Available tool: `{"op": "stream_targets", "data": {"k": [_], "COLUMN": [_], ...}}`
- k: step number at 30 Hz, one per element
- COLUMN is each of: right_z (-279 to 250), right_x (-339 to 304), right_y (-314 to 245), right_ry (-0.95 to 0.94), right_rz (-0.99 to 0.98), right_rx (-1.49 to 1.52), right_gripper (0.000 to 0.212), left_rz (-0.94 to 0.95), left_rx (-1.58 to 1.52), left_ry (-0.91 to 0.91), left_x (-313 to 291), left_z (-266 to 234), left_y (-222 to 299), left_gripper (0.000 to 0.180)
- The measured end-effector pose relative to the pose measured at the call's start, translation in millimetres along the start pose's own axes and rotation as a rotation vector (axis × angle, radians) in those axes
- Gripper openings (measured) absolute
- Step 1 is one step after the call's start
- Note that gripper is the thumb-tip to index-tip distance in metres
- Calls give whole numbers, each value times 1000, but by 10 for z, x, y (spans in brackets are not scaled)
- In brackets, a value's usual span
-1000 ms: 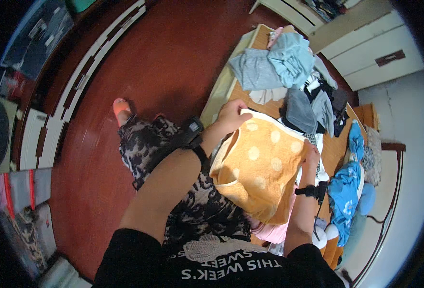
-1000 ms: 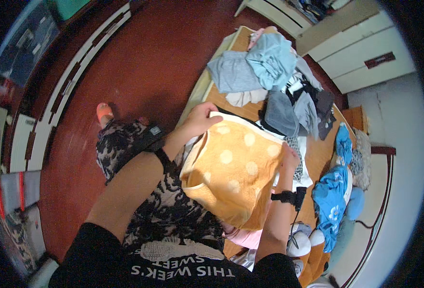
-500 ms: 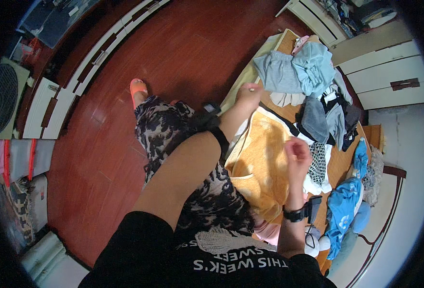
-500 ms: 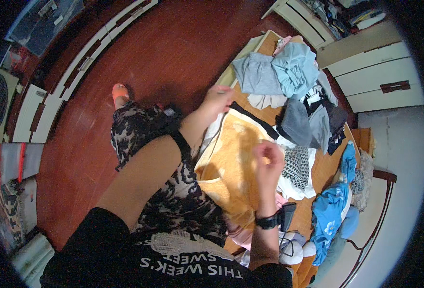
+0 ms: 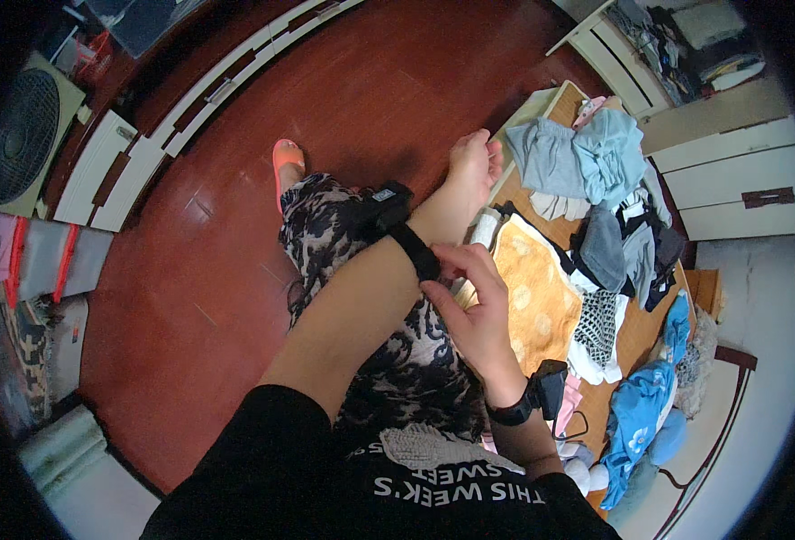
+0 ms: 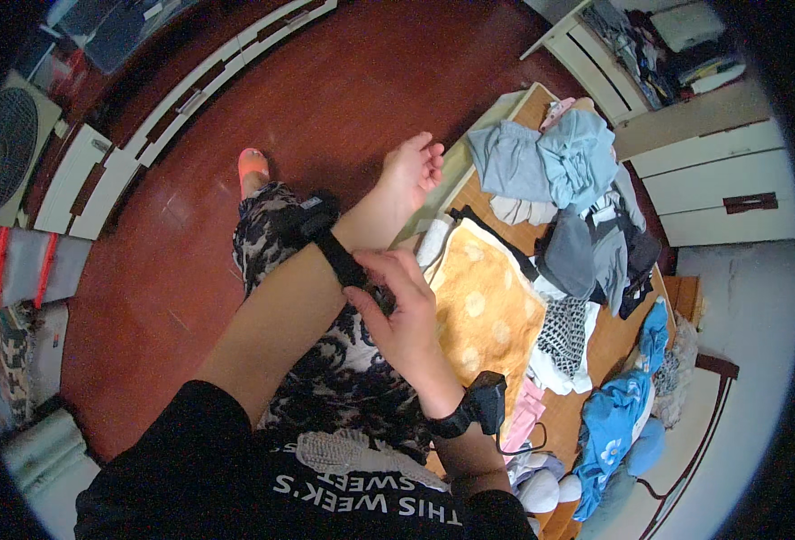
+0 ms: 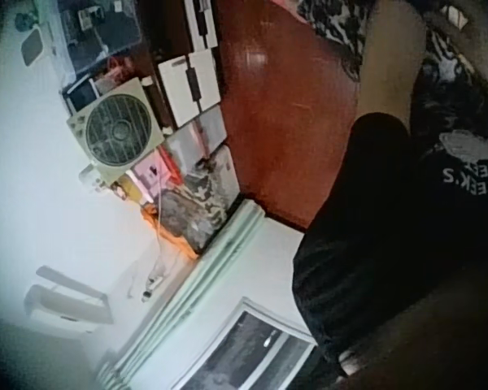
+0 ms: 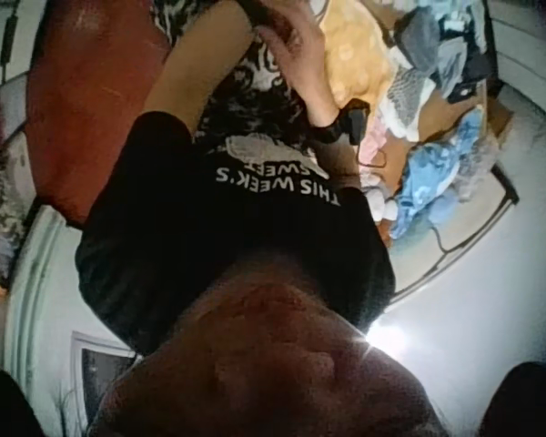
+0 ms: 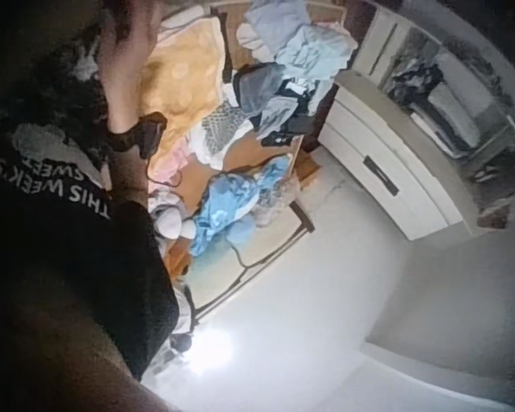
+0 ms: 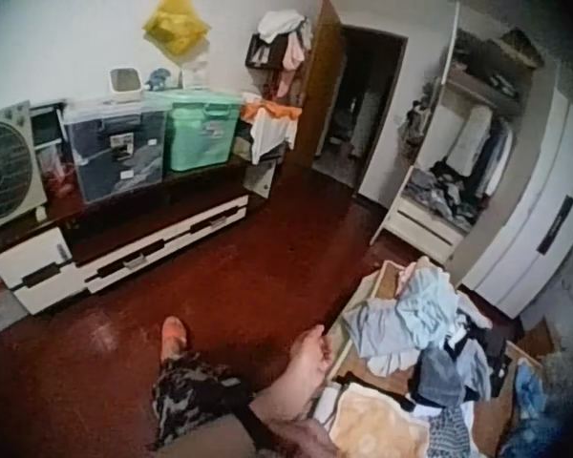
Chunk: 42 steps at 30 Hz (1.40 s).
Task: Folding various items of clothing including shirts and towels on a bed.
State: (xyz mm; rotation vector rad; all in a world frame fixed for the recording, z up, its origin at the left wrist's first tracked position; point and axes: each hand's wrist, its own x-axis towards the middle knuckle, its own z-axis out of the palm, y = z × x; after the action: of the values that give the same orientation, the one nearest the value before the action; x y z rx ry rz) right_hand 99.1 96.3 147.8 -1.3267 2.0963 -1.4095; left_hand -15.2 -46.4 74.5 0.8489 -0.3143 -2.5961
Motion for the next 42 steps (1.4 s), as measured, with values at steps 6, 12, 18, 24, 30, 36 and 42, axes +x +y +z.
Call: {"op": "stream_targets", "data": {"k": [6,12,18,24,30,36,42], "right_z": [149,278,276,255,206,169,-59], "right_x": [-148,-164,-114,-95,-83,-43,-50], "right_y": [33,224,230,408,190,-49,-127], "right_ry": [72,106,141,-61,38,166,139], "right_rz": [281,496,623,679,657,537,585], "right_rx": [255,800,1217,1451,1032,567,655], "right_gripper": [30,19,10,9,16,22,20], "left_rz": [-63,-68,-48,-63,111,305,929], "left_rx": [-81,-431,-443,-428,-174,45,724], "left_ry": [5,-22,61,-26,44,57,117], "left_x": [-32,93,29,11,-61,61,318], "left_z": [23,23,88,100,125,104,51], "left_y": [87,257,213,189,249,149,-122], "left_gripper": [10,7,5,6,10,15,22]}}
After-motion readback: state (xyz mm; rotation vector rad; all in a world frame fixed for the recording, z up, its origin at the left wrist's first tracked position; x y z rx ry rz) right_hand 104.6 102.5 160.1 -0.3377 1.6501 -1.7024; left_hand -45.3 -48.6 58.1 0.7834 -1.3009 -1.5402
